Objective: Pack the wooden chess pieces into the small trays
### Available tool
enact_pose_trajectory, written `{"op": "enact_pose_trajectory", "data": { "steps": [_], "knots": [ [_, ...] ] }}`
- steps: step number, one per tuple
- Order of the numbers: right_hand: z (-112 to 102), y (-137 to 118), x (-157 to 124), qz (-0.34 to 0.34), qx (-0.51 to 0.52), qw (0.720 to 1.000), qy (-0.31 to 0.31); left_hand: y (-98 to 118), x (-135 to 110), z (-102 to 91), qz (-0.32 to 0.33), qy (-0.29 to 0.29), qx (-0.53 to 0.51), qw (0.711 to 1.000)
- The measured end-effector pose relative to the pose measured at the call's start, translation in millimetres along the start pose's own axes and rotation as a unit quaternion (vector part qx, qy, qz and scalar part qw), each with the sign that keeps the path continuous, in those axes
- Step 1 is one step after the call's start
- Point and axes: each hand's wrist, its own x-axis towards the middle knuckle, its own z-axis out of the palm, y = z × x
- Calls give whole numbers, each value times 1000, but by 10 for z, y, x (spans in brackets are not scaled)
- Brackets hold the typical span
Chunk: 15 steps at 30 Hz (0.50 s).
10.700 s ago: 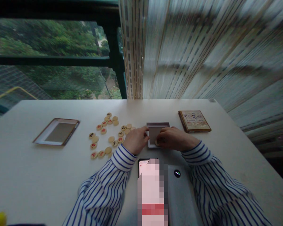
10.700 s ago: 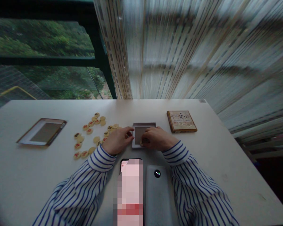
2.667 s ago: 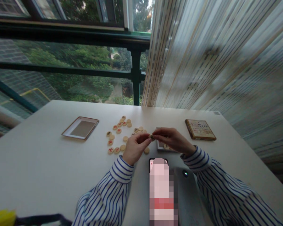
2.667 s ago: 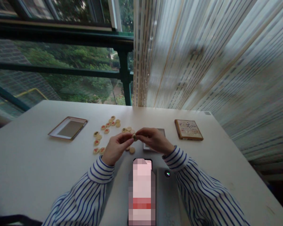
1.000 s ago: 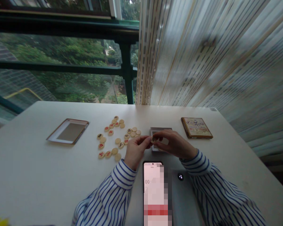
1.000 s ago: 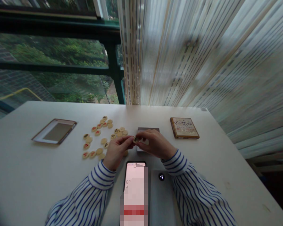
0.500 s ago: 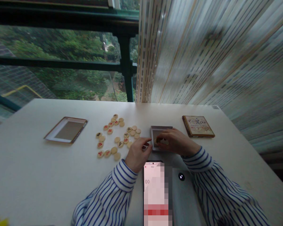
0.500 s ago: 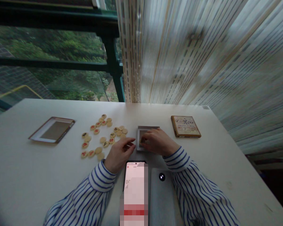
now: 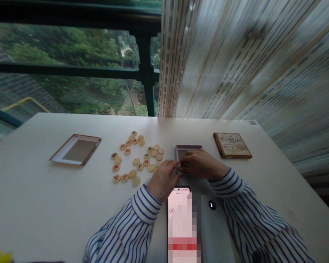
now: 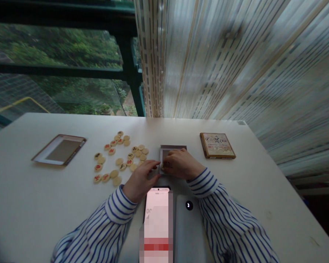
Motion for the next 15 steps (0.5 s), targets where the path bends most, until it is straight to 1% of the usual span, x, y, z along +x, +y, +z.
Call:
{"op": "enact_pose_trajectory", "data": {
  "steps": [7, 15],
  "knots": [
    [10, 3, -6, 1, 3, 1000, -6, -1, 2, 7, 9, -11, 42, 999],
    [-14, -1, -11, 4, 4, 1000, -18, -26, -6, 37, 31, -1, 65, 997]
  ]
}}
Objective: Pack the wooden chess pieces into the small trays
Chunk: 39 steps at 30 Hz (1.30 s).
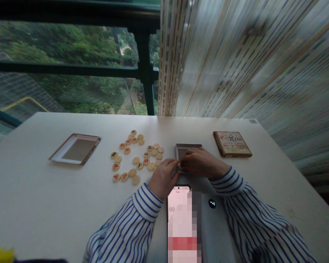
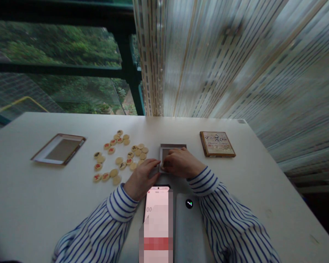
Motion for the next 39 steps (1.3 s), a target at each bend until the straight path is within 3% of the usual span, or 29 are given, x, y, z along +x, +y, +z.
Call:
{"op": "enact_pose_trajectory", "data": {
  "steps": [39],
  "knots": [
    [9, -3, -18, -21, 11, 1000, -20, 17, 11, -2, 17, 2, 18, 1000]
  ]
}}
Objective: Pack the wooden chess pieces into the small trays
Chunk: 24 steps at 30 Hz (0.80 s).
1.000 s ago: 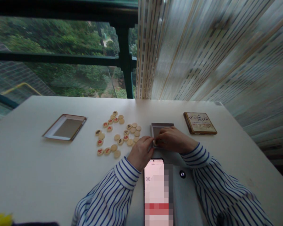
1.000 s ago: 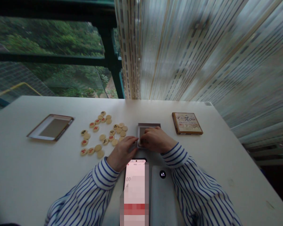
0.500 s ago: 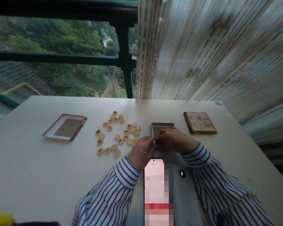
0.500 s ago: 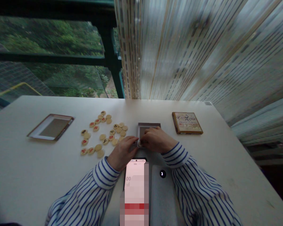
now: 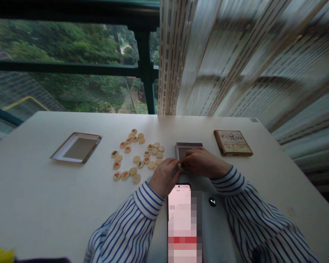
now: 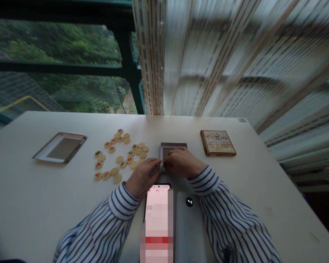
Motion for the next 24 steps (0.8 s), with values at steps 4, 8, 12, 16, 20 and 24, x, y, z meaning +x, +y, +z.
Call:
{"op": "enact_pose_trajectory", "data": {
  "steps": [4, 8, 12, 16, 20, 24],
  "knots": [
    [9, -1, -4, 4, -3, 1000, 5, 3, -6, 12, 4, 6, 2, 1000],
    [-25, 6, -31, 7, -2, 1000, 10, 1, -10, -81, 7, 27, 0, 1000],
    [-105, 3, -66, 15, -1, 999, 35, -46, -43, -343, -17, 77, 23, 997],
    [-165, -69, -67, 28, -5, 997, 73, -120, -148, -572, -47, 112, 42, 992],
    [-181, -221, -41, 11, -3, 995, 95, -194, -282, -621, -33, 132, 67, 988],
    [-162, -398, 5, -4, -12, 995, 97, -249, -372, -602, -7, 153, 91, 984]
  ]
}}
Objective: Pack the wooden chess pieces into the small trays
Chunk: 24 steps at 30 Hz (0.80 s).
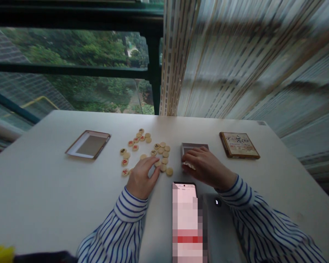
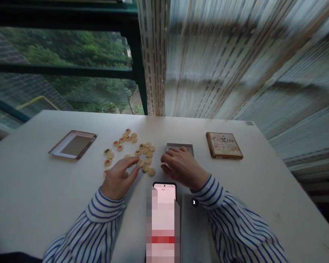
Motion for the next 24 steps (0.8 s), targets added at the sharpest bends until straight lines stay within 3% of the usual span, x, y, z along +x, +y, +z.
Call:
{"op": "enact_pose_trajectory", "data": {
  "steps": [8, 17, 24],
  "knots": [
    [168, -285, 182, -45, -72, 995, -43, -50, -67, 13, 31, 30, 9, 999],
    [281, -321, 280, -55, -76, 993, -68, -85, -106, 76, 27, 45, 2, 999],
    [242, -240, 301, -34, 54, 996, -64, -53, -104, 48, 22, 45, -17, 999]
  ]
}}
